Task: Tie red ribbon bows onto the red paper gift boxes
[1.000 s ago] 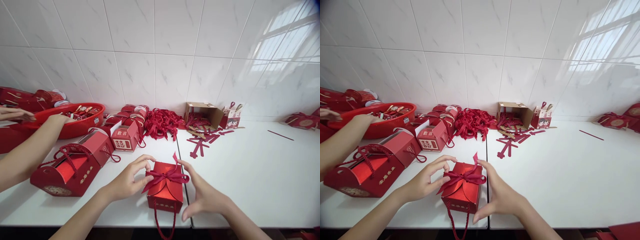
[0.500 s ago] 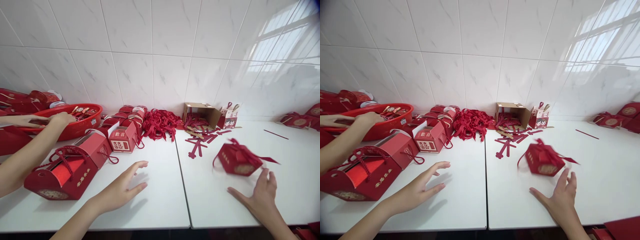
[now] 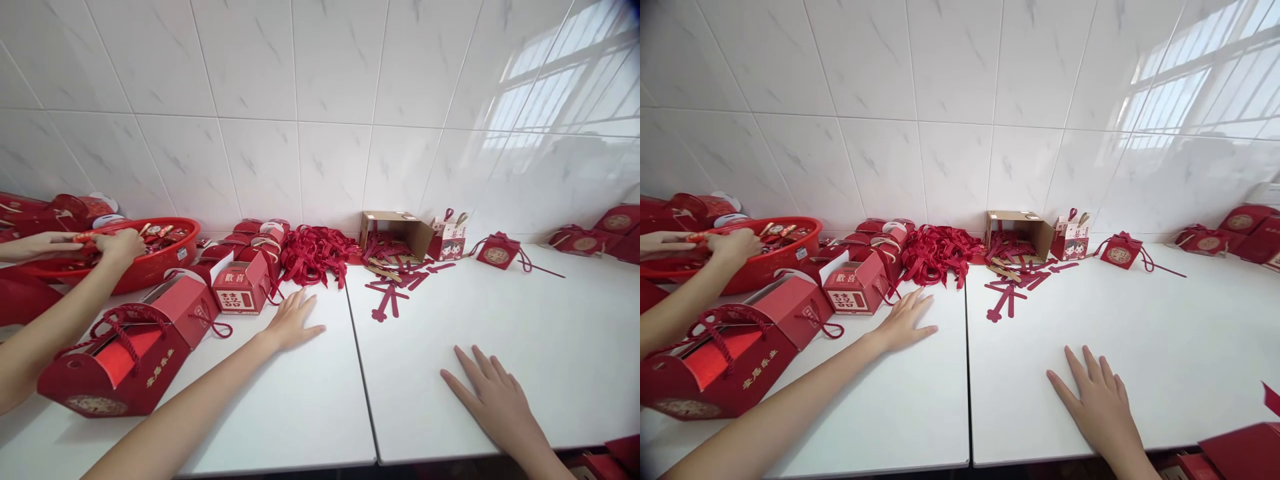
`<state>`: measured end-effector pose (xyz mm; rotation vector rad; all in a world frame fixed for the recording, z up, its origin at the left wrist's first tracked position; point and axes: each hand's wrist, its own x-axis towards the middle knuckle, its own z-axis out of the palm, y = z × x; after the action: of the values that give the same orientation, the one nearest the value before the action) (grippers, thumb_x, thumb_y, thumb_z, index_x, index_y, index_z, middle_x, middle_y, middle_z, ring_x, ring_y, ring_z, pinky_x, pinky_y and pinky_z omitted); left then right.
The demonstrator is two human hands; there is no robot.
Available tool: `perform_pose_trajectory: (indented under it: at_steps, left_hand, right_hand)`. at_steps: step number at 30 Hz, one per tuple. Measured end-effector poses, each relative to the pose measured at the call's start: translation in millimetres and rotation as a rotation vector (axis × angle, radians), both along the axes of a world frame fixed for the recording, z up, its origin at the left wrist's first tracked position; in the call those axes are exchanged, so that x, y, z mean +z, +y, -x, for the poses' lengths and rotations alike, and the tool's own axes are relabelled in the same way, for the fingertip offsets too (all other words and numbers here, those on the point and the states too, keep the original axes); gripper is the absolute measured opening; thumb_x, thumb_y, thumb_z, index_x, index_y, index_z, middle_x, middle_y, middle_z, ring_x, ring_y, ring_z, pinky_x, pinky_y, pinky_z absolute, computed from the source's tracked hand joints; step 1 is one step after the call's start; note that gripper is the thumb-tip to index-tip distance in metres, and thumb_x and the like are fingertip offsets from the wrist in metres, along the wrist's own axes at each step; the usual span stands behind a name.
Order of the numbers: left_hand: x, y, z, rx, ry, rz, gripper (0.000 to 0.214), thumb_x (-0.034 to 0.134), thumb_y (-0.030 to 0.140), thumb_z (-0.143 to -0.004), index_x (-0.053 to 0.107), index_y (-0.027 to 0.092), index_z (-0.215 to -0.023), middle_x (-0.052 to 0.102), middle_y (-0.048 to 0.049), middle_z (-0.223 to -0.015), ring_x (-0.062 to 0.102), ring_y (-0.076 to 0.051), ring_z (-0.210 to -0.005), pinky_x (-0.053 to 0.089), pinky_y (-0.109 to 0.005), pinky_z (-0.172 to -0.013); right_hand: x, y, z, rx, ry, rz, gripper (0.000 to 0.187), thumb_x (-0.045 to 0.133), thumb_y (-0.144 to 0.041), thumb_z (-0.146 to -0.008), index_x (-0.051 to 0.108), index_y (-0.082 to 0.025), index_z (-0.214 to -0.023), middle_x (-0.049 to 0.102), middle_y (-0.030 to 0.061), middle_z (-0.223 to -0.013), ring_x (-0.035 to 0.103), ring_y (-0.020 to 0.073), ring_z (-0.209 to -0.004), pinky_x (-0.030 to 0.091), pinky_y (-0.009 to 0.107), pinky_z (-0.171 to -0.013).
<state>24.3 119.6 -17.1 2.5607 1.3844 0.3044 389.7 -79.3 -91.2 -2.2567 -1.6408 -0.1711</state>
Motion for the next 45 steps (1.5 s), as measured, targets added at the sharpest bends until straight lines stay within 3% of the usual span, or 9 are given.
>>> perform_pose_trajectory:
  at_steps: [4, 8, 16, 19, 23, 29, 33, 37, 45]
  left_hand:
    - [-5.6, 40, -20, 0.032, -0.032, -0.070, 0.069, 0.051, 0.055, -0.084, 0.036, 0.020, -0.142, 0.028, -0.0158, -0.153, 0.022, -0.039, -0.140, 0.023, -0.056, -0.108]
    - [-6.1, 41, -26, -0.016, -0.081, -0.148, 0.054, 0.047, 0.037, -0.090, 0.041, 0.017, -0.139, 0.053, -0.0146, -0.137, 0.037, -0.033, -0.133, 0.027, -0.054, -0.106]
    - [-11.9, -36, -23, -0.225, -0.205, -0.261, 0.032, 0.043, 0.015, -0.092, 0.064, 0.020, -0.115, 0.074, -0.0067, -0.102, 0.067, -0.021, -0.088, 0.049, -0.036, -0.082]
    - [-8.0, -65, -24, -0.299, -0.248, -0.312, 0.032, 0.044, 0.014, -0.092, 0.061, 0.020, -0.118, 0.075, -0.0056, -0.094, 0.068, -0.020, -0.081, 0.050, -0.035, -0.076]
    - [8.6, -106, -23, -0.360, -0.332, -0.407, 0.031, 0.045, 0.010, -0.090, 0.058, 0.019, -0.117, 0.074, -0.0064, -0.091, 0.068, -0.020, -0.084, 0.050, -0.034, -0.074]
    - [39.1, -159, -22, -0.538, -0.461, -0.473, 0.037, 0.049, -0.001, -0.081, 0.051, 0.016, -0.114, 0.073, -0.0079, -0.092, 0.066, -0.019, -0.085, 0.049, -0.033, -0.077]
    - [43.0, -168, -19, -0.588, -0.429, -0.437, 0.042, 0.048, -0.001, -0.079, 0.047, 0.016, -0.117, 0.072, -0.0091, -0.087, 0.064, -0.019, -0.072, 0.051, -0.033, -0.069]
    - [40.5, -170, -16, -0.458, -0.438, -0.205, 0.042, 0.047, 0.007, -0.084, 0.041, 0.022, -0.123, 0.069, -0.0061, -0.091, 0.065, -0.017, -0.076, 0.053, -0.026, -0.069]
    - [51.1, -173, -5, -0.522, -0.381, -0.117, 0.020, 0.050, 0.010, -0.085, 0.052, 0.024, -0.099, 0.070, -0.0007, -0.077, 0.066, -0.014, -0.063, 0.050, -0.022, -0.061]
  right_hand:
    - [-4.3, 2, 0, -0.035, 0.039, 0.016, 0.061, 0.042, -0.061, -0.081, 0.056, -0.024, -0.128, 0.047, 0.0133, -0.141, 0.035, 0.0411, -0.133, 0.036, 0.061, -0.098]
    - [-5.2, 2, -1, -0.082, 0.088, -0.006, 0.074, 0.040, -0.064, -0.082, 0.046, -0.014, -0.137, 0.044, 0.0163, -0.143, 0.034, 0.0414, -0.134, 0.035, 0.059, -0.102]
    - [12.8, -8, 53, 0.180, 0.496, -0.360, 0.036, 0.053, -0.047, -0.084, 0.064, -0.022, -0.108, 0.058, 0.0122, -0.124, 0.056, 0.0300, -0.114, 0.046, 0.048, -0.098]
    - [30.1, -13, 93, 0.291, 0.787, -0.324, 0.030, 0.057, -0.045, -0.084, 0.067, -0.024, -0.103, 0.060, 0.0099, -0.119, 0.059, 0.0271, -0.108, 0.052, 0.038, -0.087]
    - [54.4, -9, 141, 0.486, 1.157, -0.072, 0.037, 0.051, -0.051, -0.088, 0.070, -0.020, -0.096, 0.066, 0.0076, -0.086, 0.063, 0.0200, -0.074, 0.052, 0.029, -0.063]
    - [70.7, 1, 180, 0.490, 1.871, 0.004, 0.040, 0.060, -0.056, -0.081, 0.073, -0.019, -0.088, 0.069, 0.0078, -0.089, 0.063, 0.0214, -0.087, 0.050, 0.033, -0.079]
    - [72.4, 2, 181, 0.278, 2.309, -0.051, 0.022, 0.078, -0.038, -0.070, 0.072, -0.020, -0.078, 0.071, 0.0051, -0.087, 0.064, 0.0172, -0.084, 0.052, 0.028, -0.077]
    - [73.8, 1, 171, 0.119, 2.482, -0.073, 0.018, 0.082, -0.027, -0.066, 0.070, -0.019, -0.076, 0.070, 0.0022, -0.079, 0.064, 0.0145, -0.074, 0.053, 0.026, -0.069]
    - [69.4, -5, 131, 0.185, 2.368, -0.166, 0.018, 0.076, -0.037, -0.071, 0.066, -0.023, -0.075, 0.054, -0.0021, -0.064, 0.054, 0.0123, -0.063, 0.051, 0.024, -0.061]
